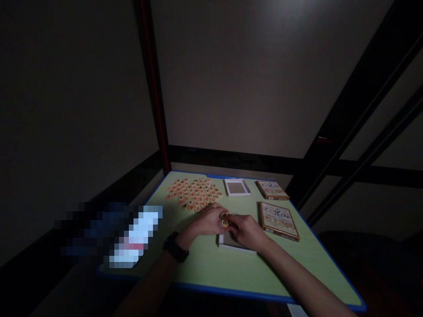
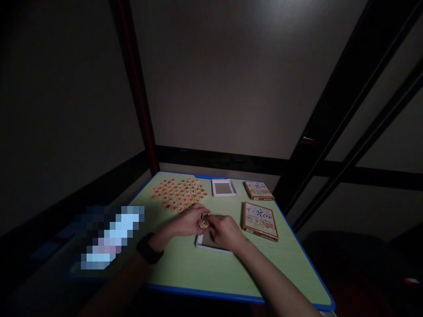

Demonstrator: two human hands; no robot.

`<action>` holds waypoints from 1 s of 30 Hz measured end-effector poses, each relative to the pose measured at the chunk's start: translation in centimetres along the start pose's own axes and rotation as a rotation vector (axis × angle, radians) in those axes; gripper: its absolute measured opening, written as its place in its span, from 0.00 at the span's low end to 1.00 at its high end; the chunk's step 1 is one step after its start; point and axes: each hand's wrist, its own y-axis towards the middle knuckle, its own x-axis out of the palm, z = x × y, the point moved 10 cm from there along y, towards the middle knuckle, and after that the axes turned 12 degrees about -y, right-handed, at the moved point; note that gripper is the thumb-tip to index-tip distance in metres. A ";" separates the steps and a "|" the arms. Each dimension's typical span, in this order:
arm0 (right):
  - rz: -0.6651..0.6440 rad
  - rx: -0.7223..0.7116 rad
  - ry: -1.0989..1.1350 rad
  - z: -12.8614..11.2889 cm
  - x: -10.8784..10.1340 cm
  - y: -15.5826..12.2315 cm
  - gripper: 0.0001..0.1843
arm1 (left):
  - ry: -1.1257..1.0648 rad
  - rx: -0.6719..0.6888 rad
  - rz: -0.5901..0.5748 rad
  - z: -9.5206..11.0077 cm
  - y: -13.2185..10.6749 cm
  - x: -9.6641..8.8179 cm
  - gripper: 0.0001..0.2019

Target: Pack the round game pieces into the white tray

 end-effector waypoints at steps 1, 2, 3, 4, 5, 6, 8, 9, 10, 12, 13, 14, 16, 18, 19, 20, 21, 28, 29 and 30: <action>-0.001 0.011 0.013 0.2 0.1 0.0 0.12 | 0.014 -0.014 0.009 0.0 0.0 -0.1 0.19; -0.003 0.020 0.022 0.3 0.1 0.0 0.13 | 0.030 -0.028 0.016 -0.1 0.0 -0.2 0.20; -0.005 0.027 0.028 0.4 0.2 0.0 0.13 | 0.043 -0.037 0.020 0.0 0.0 -0.3 0.20; -0.007 0.031 0.032 0.5 0.2 0.0 0.13 | 0.049 -0.036 0.020 0.1 0.0 -0.3 0.21; -0.009 0.034 0.035 0.5 0.2 0.1 0.13 | 0.052 -0.035 0.020 0.3 0.0 -0.3 0.21; -0.012 0.034 0.038 0.5 0.3 0.1 0.13 | 0.056 -0.035 0.023 0.4 0.0 -0.4 0.21; -0.020 0.037 0.045 0.5 0.2 0.1 0.14 | 0.065 -0.038 0.029 0.5 0.0 -0.5 0.20; -0.025 0.041 0.050 0.5 0.2 0.1 0.15 | 0.070 -0.038 0.025 0.6 0.0 -0.5 0.18; -0.030 0.045 0.055 0.6 0.2 0.1 0.15 | 0.074 -0.037 0.018 0.6 0.0 -0.4 0.16; -0.035 0.051 0.067 0.6 0.1 0.0 0.16 | 0.071 -0.029 0.013 0.6 0.0 -0.4 0.15; -0.034 0.052 0.075 0.5 0.0 0.0 0.16 | 0.065 -0.026 0.016 0.6 0.0 -0.4 0.15; -0.033 0.051 0.083 0.5 -0.1 0.0 0.16 | 0.056 -0.026 0.022 0.5 0.0 -0.4 0.15; -0.030 0.050 0.098 0.5 -0.2 0.0 0.17 | 0.038 -0.030 0.025 0.4 0.0 -0.4 0.16; -0.024 0.050 0.119 0.5 -0.4 -0.1 0.17 | 0.034 -0.038 0.008 0.4 0.0 -0.2 0.14; -0.023 0.052 0.140 0.5 -0.5 -0.1 0.17 | 0.037 -0.044 -0.003 0.4 0.0 -0.1 0.13; -0.022 0.054 0.172 0.6 -0.7 -0.1 0.17 | 0.038 -0.051 -0.014 0.4 0.0 -0.1 0.13; -0.016 0.056 0.212 0.7 -1.0 -0.1 0.16 | 0.034 -0.061 -0.020 0.4 0.0 -0.1 0.14; 0.185 0.197 0.241 3.4 -4.1 -0.4 0.07 | 0.008 -0.013 0.126 2.8 -0.3 -2.1 0.23; 0.201 0.226 0.205 3.8 -4.3 -0.4 0.07 | 0.042 -0.019 0.199 3.3 -0.5 -2.8 0.20; 0.205 0.247 0.173 4.1 -4.3 -0.5 0.07 | 0.090 -0.034 0.274 3.9 -0.8 -3.5 0.15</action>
